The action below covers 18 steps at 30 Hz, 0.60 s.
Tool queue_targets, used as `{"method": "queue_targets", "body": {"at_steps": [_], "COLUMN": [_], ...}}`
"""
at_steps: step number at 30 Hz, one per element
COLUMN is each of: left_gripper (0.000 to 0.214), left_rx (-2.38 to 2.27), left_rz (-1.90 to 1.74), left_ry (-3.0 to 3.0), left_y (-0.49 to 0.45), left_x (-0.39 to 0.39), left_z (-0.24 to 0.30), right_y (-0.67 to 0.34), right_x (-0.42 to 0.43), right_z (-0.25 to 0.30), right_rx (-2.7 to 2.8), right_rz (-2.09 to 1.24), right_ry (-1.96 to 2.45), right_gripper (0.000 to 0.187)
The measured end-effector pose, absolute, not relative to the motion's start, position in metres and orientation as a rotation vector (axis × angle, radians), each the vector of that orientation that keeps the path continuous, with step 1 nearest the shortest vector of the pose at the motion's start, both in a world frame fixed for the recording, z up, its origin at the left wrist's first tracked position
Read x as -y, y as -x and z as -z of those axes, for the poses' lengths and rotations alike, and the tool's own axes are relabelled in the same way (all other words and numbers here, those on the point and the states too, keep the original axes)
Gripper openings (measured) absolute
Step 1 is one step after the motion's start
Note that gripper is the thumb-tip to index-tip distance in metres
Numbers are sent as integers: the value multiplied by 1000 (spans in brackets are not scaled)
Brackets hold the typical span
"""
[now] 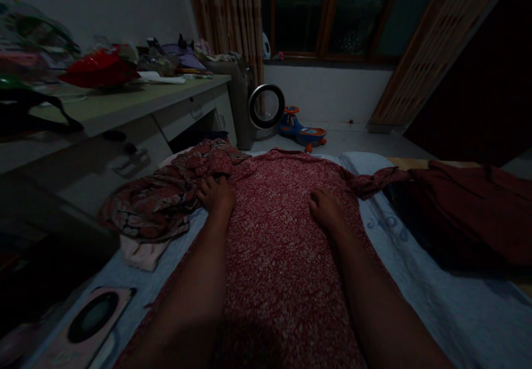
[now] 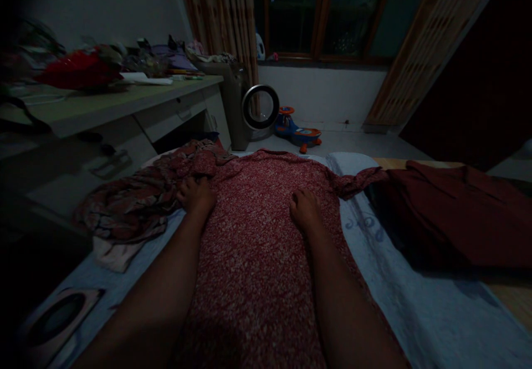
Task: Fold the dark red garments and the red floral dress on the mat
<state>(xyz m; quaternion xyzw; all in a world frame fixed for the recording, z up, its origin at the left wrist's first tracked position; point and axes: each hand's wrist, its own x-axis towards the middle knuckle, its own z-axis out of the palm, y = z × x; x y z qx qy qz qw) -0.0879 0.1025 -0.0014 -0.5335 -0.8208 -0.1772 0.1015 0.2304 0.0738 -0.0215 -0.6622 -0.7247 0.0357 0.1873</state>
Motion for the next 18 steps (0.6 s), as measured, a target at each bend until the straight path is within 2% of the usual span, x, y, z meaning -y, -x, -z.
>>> {"method": "queue_targets", "body": {"at_steps": [4, 8, 11, 18], "left_gripper": [31, 32, 36, 54], "left_rx": [2323, 2094, 2004, 2094], "left_rz": [600, 666, 582, 323], "left_ry": [1636, 2175, 2480, 2421], "left_y": [72, 55, 53, 56], "left_x": [-99, -107, -112, -109], "left_z": [-15, -11, 7, 23], "right_y": [-230, -231, -235, -267], "right_x": [-75, -75, -77, -88], "right_z": [22, 23, 25, 31], "right_rx": [2037, 2037, 2006, 1476], "right_rz": [-94, -120, -182, -441], "right_ry": [1876, 1859, 1764, 1609], "right_gripper": [31, 30, 31, 29]}}
